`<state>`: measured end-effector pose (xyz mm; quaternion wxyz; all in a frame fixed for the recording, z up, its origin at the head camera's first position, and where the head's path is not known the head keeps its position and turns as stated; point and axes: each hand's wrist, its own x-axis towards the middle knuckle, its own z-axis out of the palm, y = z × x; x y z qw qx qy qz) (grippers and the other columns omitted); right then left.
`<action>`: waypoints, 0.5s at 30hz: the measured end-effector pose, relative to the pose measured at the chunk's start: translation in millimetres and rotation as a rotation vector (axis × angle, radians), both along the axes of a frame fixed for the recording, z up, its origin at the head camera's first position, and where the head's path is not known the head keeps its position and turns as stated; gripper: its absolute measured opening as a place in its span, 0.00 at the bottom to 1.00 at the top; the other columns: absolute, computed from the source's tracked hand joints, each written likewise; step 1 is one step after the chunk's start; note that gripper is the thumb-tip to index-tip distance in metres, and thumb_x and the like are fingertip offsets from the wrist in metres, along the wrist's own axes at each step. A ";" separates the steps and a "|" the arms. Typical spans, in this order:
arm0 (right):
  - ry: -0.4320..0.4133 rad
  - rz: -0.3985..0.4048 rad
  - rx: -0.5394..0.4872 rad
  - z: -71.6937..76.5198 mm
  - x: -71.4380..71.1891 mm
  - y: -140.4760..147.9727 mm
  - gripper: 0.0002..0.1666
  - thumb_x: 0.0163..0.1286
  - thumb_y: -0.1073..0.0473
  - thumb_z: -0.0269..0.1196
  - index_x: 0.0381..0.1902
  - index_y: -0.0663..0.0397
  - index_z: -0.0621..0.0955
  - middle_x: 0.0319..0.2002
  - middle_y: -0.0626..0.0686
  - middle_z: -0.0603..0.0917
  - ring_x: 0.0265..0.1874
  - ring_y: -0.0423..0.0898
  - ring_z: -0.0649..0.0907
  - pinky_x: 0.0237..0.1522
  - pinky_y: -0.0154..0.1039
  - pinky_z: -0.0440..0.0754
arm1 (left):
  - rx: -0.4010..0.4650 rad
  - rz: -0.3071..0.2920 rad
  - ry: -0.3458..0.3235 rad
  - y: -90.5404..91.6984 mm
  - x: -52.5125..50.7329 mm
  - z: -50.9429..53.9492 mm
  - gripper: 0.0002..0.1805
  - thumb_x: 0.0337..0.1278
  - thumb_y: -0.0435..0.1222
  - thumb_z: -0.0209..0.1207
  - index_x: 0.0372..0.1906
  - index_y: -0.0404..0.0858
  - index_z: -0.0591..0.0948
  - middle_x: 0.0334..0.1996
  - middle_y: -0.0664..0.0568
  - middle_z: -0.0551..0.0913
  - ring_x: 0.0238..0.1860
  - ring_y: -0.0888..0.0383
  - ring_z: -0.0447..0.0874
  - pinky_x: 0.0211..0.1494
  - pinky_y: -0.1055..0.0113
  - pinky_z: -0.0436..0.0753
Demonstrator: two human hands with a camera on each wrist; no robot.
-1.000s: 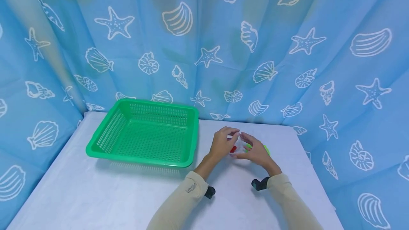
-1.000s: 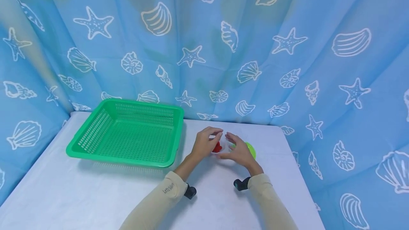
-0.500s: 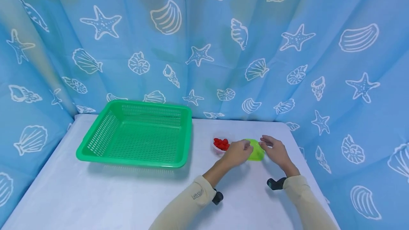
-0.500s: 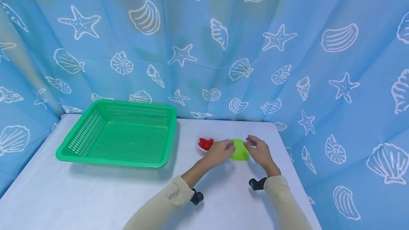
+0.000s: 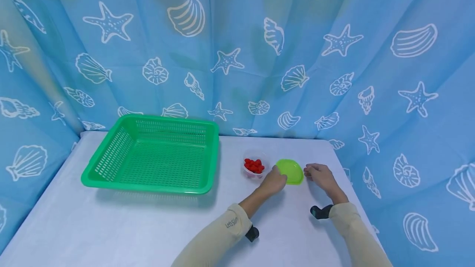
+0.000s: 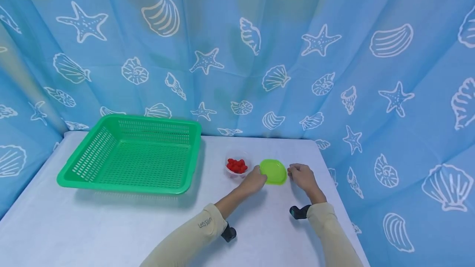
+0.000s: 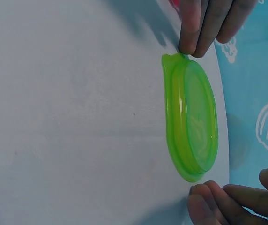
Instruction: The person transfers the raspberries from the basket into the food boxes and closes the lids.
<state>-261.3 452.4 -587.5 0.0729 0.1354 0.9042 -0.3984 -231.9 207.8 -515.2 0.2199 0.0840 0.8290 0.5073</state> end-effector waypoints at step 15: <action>-0.132 -0.099 -0.171 76.6 20.1 -38.3 0.28 0.77 0.55 0.45 0.60 0.77 0.69 0.52 0.67 0.77 0.50 0.57 0.81 0.53 0.47 0.81 | 0.234 0.214 -0.144 20.8 -2.4 2.5 0.33 0.57 0.42 0.48 0.63 0.24 0.66 0.49 0.44 0.74 0.50 0.50 0.69 0.58 0.50 0.70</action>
